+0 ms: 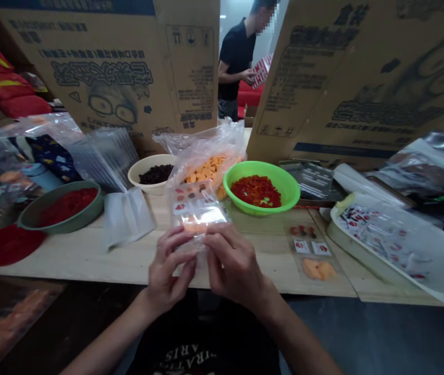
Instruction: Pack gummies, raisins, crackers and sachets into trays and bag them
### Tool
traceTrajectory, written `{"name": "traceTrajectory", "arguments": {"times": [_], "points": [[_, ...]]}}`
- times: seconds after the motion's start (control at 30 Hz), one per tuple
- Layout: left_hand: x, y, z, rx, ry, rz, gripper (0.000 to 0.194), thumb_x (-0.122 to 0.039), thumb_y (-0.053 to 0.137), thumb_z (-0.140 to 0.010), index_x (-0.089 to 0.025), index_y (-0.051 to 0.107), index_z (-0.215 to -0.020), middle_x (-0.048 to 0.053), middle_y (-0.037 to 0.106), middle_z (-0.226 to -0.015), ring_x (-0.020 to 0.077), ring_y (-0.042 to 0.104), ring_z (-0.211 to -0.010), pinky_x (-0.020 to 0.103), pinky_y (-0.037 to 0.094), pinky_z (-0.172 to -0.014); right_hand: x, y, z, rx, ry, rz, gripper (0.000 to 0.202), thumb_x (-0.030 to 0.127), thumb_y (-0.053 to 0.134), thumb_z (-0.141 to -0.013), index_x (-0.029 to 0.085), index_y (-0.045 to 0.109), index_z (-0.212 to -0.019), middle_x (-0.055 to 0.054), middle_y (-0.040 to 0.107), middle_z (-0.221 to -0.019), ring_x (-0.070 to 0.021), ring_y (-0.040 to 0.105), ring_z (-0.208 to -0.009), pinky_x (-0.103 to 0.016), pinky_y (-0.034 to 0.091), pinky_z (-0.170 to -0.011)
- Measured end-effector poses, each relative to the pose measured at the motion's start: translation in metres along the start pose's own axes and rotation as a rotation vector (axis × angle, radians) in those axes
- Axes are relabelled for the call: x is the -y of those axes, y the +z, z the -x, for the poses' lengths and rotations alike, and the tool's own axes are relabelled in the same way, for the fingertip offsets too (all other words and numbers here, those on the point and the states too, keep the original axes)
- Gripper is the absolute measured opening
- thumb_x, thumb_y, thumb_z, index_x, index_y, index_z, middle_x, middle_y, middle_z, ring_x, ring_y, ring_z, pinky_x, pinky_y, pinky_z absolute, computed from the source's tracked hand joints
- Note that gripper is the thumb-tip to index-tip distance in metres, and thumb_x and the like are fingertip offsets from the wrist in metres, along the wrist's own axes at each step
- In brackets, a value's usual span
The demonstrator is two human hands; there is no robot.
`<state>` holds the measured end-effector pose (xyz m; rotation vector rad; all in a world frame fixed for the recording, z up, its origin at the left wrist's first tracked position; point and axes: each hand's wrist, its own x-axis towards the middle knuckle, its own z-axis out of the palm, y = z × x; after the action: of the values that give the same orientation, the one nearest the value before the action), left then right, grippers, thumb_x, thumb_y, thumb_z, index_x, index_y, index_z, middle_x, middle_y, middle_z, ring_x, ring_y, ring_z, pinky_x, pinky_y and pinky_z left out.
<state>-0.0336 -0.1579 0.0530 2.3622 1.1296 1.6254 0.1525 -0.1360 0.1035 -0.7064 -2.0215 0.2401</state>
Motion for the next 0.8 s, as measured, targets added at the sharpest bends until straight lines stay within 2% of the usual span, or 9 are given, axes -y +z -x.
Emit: {"name": "traceTrajectory", "arguments": {"times": [0.13,0.23,0.3,0.4,0.47,0.53,0.6,0.7,0.8], "points": [[0.027,0.054,0.038,0.213,0.034,0.029,0.024,-0.014,0.057,-0.090,-0.019,0.055,-0.114,0.016,0.056,-0.128,0.0305,0.045,-0.136,0.052,0.047,-0.107,-0.035,0.004,0.058,0.145,0.205,0.054,0.028,0.000,0.049,-0.079,0.022,0.058,-0.094,-0.008,0.063,-0.098,-0.0231,0.062,-0.095,-0.036,0.052,-0.082],[0.040,0.073,0.065,0.387,0.049,-0.075,0.030,-0.022,0.061,-0.091,-0.017,0.054,-0.119,0.019,0.055,-0.134,0.0329,0.046,-0.135,0.051,0.046,-0.103,-0.060,-0.006,0.090,0.245,0.341,0.050,0.036,-0.001,0.046,-0.073,0.021,0.063,-0.097,-0.009,0.066,-0.099,-0.0231,0.063,-0.098,-0.035,0.052,-0.085],[0.046,0.076,0.074,0.434,0.059,-0.175,0.036,-0.023,0.061,-0.091,-0.019,0.052,-0.126,0.017,0.057,-0.136,0.0333,0.049,-0.132,0.052,0.042,-0.101,-0.079,-0.033,0.102,0.170,0.542,0.168,0.039,0.002,0.046,-0.076,0.020,0.065,-0.104,-0.009,0.069,-0.103,-0.0223,0.065,-0.099,-0.034,0.052,-0.087],[0.051,0.079,0.070,0.399,0.078,-0.268,0.040,-0.013,0.056,-0.092,-0.023,0.052,-0.130,0.013,0.062,-0.130,0.0306,0.053,-0.125,0.048,0.038,-0.097,-0.116,-0.095,0.114,0.063,1.010,0.596,0.032,0.014,0.046,-0.087,0.017,0.066,-0.112,-0.013,0.071,-0.108,-0.0250,0.066,-0.102,-0.035,0.050,-0.090],[0.051,0.082,0.063,0.384,0.075,-0.276,0.039,-0.008,0.052,-0.090,-0.023,0.055,-0.126,0.013,0.063,-0.127,0.0292,0.054,-0.122,0.046,0.038,-0.095,-0.142,-0.129,0.123,0.224,1.309,0.792,0.033,0.023,0.048,-0.092,0.010,0.065,-0.117,-0.020,0.070,-0.109,-0.0304,0.066,-0.106,-0.038,0.049,-0.090],[0.047,0.084,0.055,0.414,0.030,-0.255,0.038,-0.009,0.053,-0.089,-0.022,0.055,-0.124,0.014,0.061,-0.127,0.0294,0.054,-0.121,0.046,0.039,-0.095,-0.165,-0.146,0.131,0.417,1.483,0.831,0.043,0.036,0.053,-0.092,0.006,0.062,-0.121,-0.025,0.067,-0.116,-0.0350,0.063,-0.112,-0.041,0.049,-0.091],[0.039,0.083,0.049,0.474,-0.026,-0.214,0.040,-0.013,0.057,-0.086,-0.021,0.053,-0.125,0.015,0.059,-0.129,0.0309,0.053,-0.123,0.048,0.039,-0.096,-0.181,-0.143,0.137,0.502,1.535,0.836,0.055,0.046,0.055,-0.091,0.006,0.057,-0.128,-0.027,0.062,-0.126,-0.0379,0.059,-0.119,-0.044,0.049,-0.092],[0.023,0.070,0.041,0.579,-0.066,-0.131,0.050,-0.025,0.063,-0.085,-0.021,0.048,-0.133,0.018,0.053,-0.137,0.0328,0.047,-0.131,0.051,0.038,-0.101,-0.192,-0.117,0.136,0.492,1.529,0.840,0.066,0.052,0.054,-0.090,0.010,0.045,-0.140,-0.027,0.055,-0.136,-0.0404,0.055,-0.125,-0.049,0.049,-0.094],[0.020,0.044,0.037,0.542,-0.061,-0.120,0.051,-0.030,0.061,-0.087,-0.020,0.045,-0.135,0.019,0.048,-0.143,0.0319,0.044,-0.136,0.050,0.035,-0.105,-0.194,-0.087,0.125,0.499,1.491,0.797,0.071,0.051,0.052,-0.090,0.012,0.036,-0.147,-0.027,0.052,-0.138,-0.0411,0.054,-0.127,-0.054,0.046,-0.097]]}}
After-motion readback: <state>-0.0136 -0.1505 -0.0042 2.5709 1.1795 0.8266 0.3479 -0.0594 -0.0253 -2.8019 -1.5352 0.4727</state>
